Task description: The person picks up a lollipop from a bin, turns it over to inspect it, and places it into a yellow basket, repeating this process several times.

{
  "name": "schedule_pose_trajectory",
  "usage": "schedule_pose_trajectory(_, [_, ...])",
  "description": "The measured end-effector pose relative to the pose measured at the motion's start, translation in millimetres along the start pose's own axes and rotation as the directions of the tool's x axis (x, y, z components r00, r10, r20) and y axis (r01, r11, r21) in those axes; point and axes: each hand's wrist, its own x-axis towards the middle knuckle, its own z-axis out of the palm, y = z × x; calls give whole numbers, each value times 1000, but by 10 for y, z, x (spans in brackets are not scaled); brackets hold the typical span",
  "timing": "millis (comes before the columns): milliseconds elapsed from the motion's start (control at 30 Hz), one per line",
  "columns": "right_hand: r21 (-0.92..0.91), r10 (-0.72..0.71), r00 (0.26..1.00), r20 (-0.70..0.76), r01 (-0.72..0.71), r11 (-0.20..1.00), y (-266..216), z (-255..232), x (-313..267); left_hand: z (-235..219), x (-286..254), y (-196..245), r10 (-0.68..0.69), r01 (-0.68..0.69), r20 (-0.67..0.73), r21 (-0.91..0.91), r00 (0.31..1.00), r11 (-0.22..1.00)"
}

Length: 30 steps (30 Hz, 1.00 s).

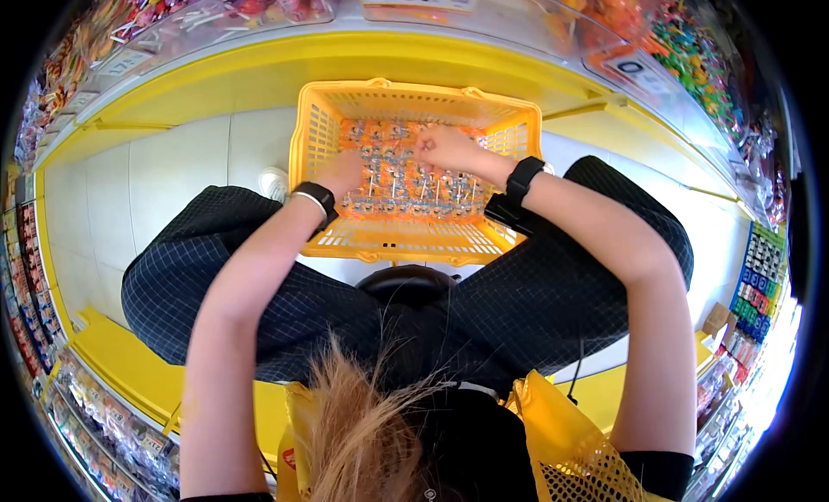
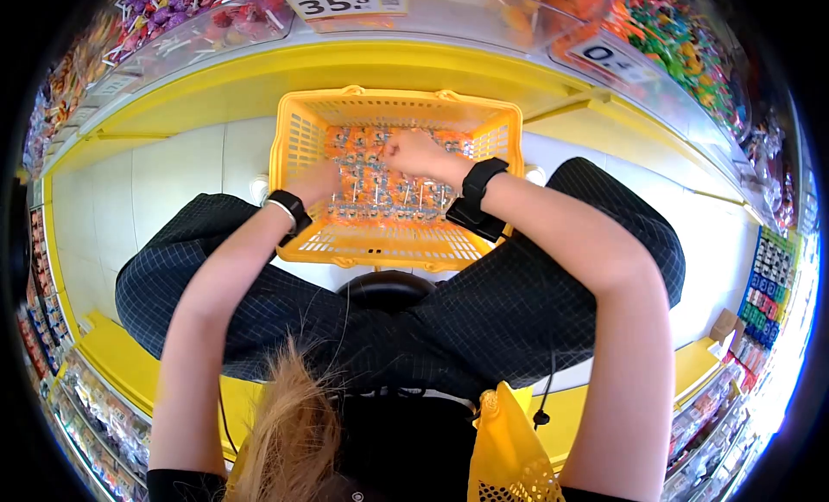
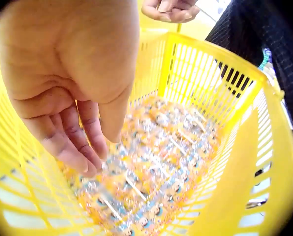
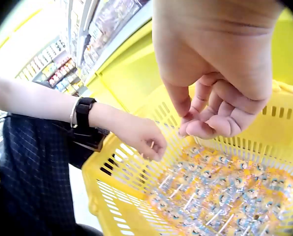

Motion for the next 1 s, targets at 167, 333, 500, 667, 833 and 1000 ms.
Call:
schedule_pose_trajectory(167, [-114, -54, 998, -20, 51, 992, -517, -320, -547, -1160, -433, 600, 253, -261, -106, -71, 962, 963])
schedule_pose_trajectory(333, [-27, -200, 956, -216, 199, 980, -850, -703, -920, -1992, -775, 1018, 405, -492, -380, -165, 831, 855])
schedule_pose_trajectory(500, [-115, -455, 820, -347, 444, 889, -1051, -1205, -1150, -2442, -986, 1369, 488, -709, -607, -186, 628, 681])
schedule_pose_trajectory(667, [39, -445, 767, -463, 518, 854, -1460, -1465, -1535, -2817, -1071, 1501, 516, -733, -805, 157, 294, 662])
schedule_pose_trajectory(833, [-288, -542, 577, -610, 476, 831, -1540, -1730, -1496, -3054, -904, 1418, 397, -663, -869, 112, 297, 741])
schedule_pose_trajectory(1000, [-555, -593, 441, -674, 228, 800, -1580, -1746, -1317, -3065, -469, 1191, 564, -551, -767, 341, 304, 761])
